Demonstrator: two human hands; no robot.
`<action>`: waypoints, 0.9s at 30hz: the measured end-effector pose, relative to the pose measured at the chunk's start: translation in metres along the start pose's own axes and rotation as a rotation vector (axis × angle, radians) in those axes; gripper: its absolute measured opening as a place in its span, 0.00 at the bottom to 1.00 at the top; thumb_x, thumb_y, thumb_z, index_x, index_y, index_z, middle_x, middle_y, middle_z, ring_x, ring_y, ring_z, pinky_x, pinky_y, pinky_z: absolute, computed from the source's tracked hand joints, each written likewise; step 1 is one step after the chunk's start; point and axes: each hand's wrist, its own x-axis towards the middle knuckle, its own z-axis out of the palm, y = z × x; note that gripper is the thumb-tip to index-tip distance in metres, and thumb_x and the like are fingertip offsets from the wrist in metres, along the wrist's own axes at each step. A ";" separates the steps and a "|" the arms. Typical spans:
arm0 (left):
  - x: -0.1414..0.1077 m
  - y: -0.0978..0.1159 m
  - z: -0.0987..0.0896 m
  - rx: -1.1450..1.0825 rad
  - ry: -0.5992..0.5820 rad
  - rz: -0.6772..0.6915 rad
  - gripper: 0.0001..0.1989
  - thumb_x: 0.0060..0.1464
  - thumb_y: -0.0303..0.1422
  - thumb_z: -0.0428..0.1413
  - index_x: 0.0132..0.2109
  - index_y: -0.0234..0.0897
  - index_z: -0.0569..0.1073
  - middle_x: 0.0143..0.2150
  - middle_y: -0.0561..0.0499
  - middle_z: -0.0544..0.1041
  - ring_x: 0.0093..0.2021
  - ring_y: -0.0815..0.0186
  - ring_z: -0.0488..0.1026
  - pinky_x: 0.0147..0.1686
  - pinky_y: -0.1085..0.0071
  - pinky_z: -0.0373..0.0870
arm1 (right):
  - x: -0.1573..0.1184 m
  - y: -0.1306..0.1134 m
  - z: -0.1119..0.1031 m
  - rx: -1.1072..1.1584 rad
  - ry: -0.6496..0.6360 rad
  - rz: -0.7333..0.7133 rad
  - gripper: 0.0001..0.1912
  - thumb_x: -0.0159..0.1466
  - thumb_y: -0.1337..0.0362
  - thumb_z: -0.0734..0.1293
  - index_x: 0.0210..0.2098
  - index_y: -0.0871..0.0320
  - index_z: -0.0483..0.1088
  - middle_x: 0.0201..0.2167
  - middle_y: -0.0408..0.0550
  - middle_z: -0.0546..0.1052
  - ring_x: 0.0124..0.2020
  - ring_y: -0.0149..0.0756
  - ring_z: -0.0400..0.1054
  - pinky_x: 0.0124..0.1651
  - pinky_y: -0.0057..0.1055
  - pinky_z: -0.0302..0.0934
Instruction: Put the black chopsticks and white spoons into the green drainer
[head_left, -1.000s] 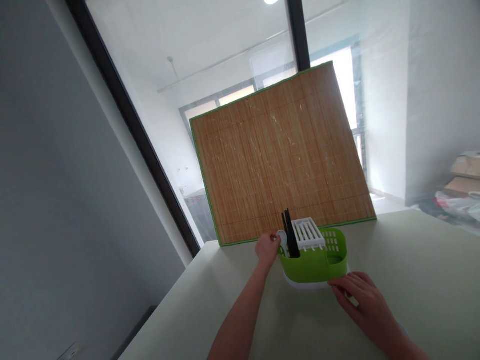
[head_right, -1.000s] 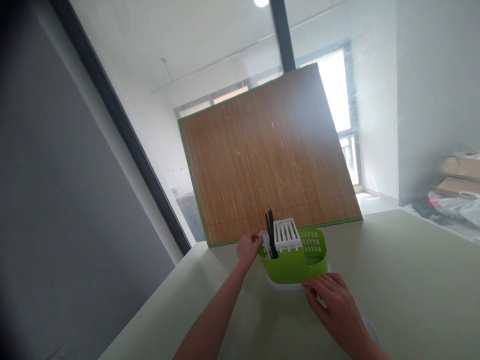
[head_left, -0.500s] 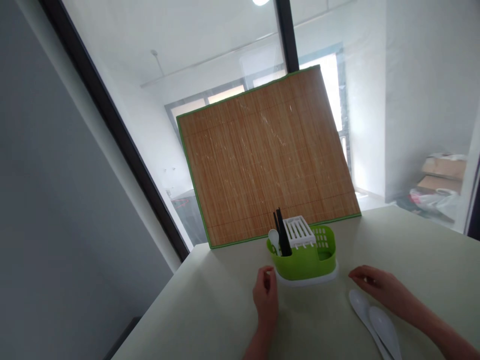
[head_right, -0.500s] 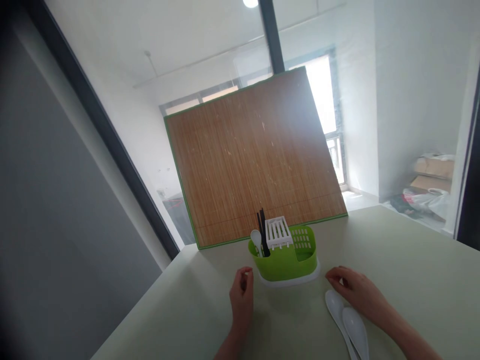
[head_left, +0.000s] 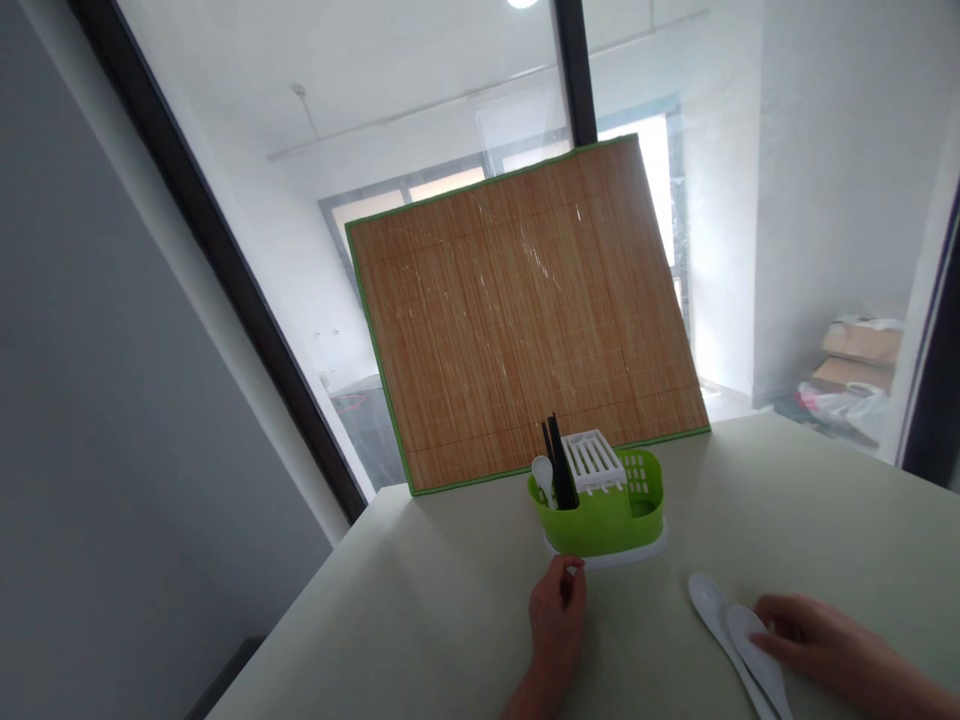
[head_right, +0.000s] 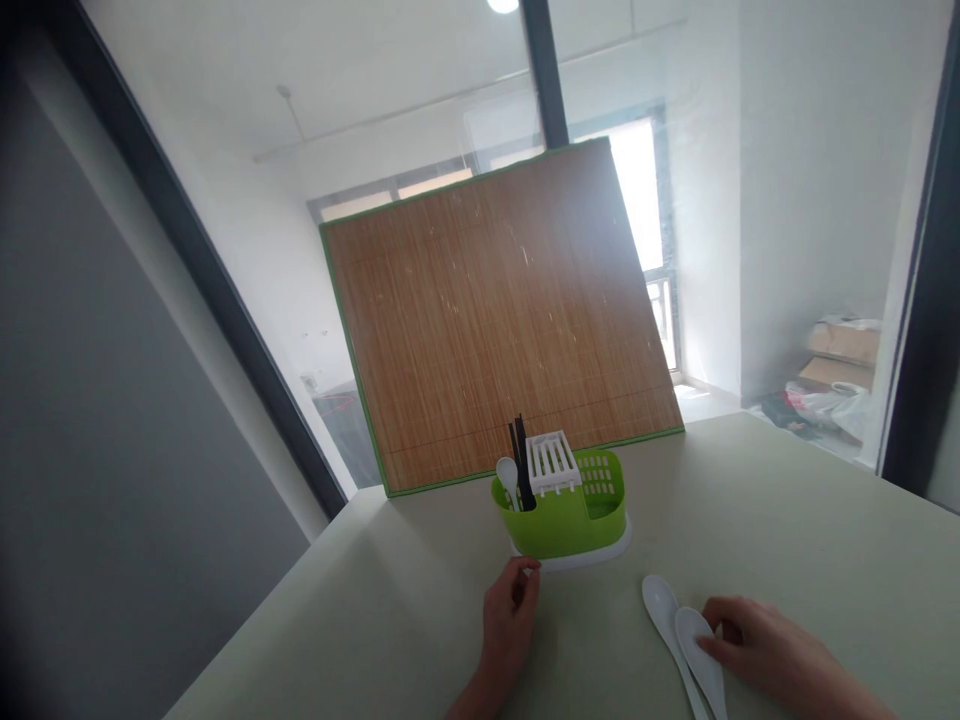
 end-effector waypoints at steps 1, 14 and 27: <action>0.000 0.000 0.000 0.000 0.000 0.002 0.12 0.59 0.37 0.47 0.39 0.38 0.73 0.23 0.58 0.62 0.24 0.71 0.58 0.26 0.75 0.53 | 0.000 0.001 0.002 0.001 -0.032 -0.006 0.18 0.54 0.46 0.65 0.21 0.53 0.70 0.20 0.43 0.73 0.24 0.37 0.68 0.26 0.29 0.57; -0.002 0.004 -0.001 -0.056 0.017 0.023 0.13 0.60 0.38 0.48 0.37 0.36 0.74 0.26 0.54 0.70 0.26 0.71 0.64 0.28 0.75 0.57 | 0.022 -0.081 -0.089 0.065 0.122 -0.136 0.23 0.61 0.41 0.58 0.26 0.52 0.67 0.18 0.41 0.70 0.21 0.35 0.65 0.25 0.29 0.56; -0.006 0.013 -0.010 -0.111 0.111 0.176 0.13 0.60 0.38 0.49 0.41 0.37 0.75 0.33 0.49 0.76 0.30 0.69 0.71 0.31 0.75 0.67 | 0.043 -0.166 -0.002 0.144 0.334 -0.531 0.14 0.68 0.55 0.57 0.32 0.54 0.68 0.27 0.44 0.72 0.29 0.34 0.68 0.31 0.28 0.61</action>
